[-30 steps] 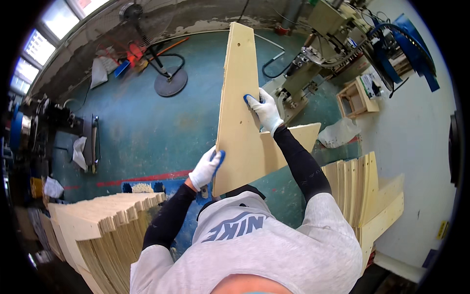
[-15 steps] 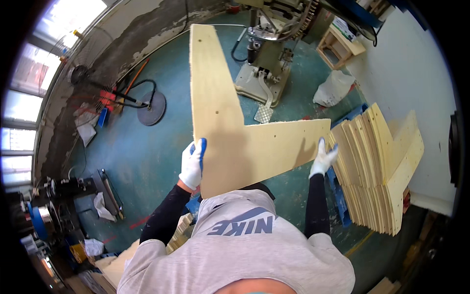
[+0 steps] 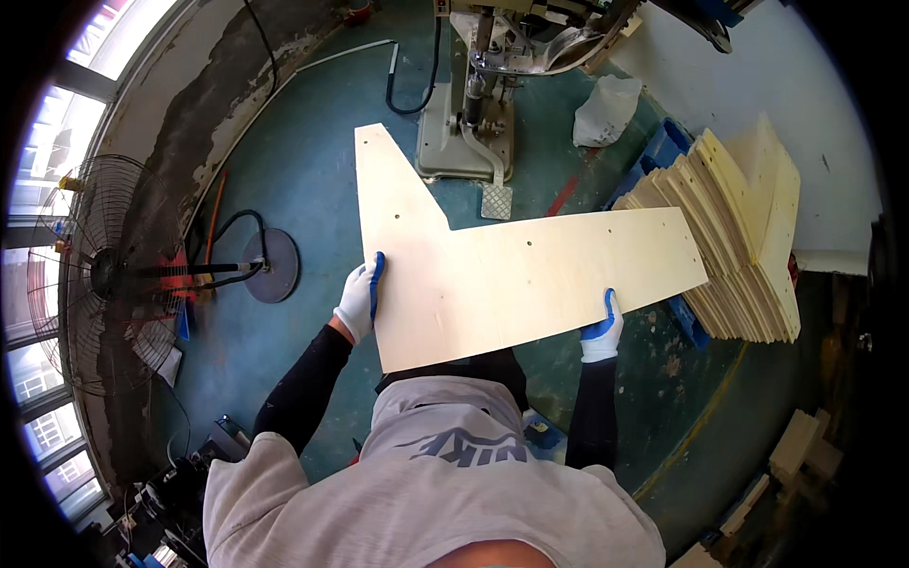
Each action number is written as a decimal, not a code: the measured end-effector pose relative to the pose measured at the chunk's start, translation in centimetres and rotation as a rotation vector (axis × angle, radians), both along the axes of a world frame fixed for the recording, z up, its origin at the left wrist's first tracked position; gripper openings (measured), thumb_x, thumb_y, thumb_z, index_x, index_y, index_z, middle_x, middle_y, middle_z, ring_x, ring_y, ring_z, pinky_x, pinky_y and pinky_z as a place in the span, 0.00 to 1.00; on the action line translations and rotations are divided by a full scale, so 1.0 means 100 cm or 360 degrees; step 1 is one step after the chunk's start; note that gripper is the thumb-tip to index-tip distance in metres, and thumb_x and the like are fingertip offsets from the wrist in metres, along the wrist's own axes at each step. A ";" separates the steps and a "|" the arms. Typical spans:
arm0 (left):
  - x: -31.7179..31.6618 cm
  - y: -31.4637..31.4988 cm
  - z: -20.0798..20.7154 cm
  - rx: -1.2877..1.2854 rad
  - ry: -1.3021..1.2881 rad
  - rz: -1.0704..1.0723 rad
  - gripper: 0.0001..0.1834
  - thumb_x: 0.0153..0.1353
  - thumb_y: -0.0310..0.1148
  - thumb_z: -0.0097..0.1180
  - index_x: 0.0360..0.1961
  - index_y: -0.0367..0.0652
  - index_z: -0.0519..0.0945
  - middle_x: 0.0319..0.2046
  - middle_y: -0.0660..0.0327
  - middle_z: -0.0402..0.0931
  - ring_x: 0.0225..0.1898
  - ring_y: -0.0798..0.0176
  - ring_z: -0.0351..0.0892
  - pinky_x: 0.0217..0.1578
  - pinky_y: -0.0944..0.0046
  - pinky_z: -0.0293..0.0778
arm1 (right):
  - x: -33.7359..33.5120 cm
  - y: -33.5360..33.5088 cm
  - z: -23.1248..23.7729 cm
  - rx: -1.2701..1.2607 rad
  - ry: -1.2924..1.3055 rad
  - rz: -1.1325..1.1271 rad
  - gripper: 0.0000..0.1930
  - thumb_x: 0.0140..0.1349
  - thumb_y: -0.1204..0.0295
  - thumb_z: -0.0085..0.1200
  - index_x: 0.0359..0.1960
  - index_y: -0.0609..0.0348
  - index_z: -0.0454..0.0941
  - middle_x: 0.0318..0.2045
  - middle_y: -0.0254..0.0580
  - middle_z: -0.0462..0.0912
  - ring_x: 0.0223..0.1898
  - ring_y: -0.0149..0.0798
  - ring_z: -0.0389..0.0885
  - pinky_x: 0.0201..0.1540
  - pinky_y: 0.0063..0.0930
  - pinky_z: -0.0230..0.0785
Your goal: The person uses a heavy industrial stapling machine to join L-shaped plywood pieces together, moving them from a stack onto the machine bed and then placing the finished pieces into a separate pile.
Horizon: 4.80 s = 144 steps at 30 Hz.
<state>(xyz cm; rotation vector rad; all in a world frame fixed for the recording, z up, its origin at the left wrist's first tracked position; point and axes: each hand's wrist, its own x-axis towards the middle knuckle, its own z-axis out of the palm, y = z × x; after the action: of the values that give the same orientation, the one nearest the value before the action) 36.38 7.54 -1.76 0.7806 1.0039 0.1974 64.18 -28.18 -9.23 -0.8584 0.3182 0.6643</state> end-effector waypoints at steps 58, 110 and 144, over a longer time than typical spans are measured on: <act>-0.108 -0.066 0.016 0.1600 0.0028 -0.0282 0.32 0.69 0.26 0.52 0.70 0.33 0.56 0.50 0.43 0.80 0.33 0.56 0.83 0.39 0.63 0.78 | -0.133 -0.027 0.030 0.0083 -0.0040 -0.0413 0.37 0.71 0.38 0.38 0.72 0.49 0.61 0.72 0.40 0.63 0.71 0.51 0.61 0.72 0.51 0.52; -0.003 -0.043 0.099 0.1432 -0.0010 -0.0740 0.28 0.76 0.33 0.43 0.75 0.47 0.59 0.48 0.62 0.76 0.36 0.73 0.68 0.45 0.72 0.70 | -0.116 -0.110 0.143 0.0148 -0.0430 -0.0253 0.28 0.76 0.54 0.42 0.67 0.63 0.66 0.65 0.47 0.73 0.65 0.47 0.71 0.68 0.43 0.62; 0.166 0.120 0.096 0.1524 0.0276 -0.0748 0.25 0.74 0.36 0.49 0.71 0.53 0.69 0.40 0.57 0.82 0.35 0.67 0.76 0.46 0.67 0.72 | 0.045 0.062 0.130 0.0014 -0.0413 -0.0265 0.20 0.72 0.63 0.53 0.59 0.64 0.74 0.57 0.45 0.80 0.58 0.41 0.78 0.61 0.36 0.71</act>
<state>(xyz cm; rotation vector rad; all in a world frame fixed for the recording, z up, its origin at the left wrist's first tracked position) 52.97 19.59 7.84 1.9065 0.8310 0.2014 68.69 -22.01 3.82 -0.8881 0.1504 0.3941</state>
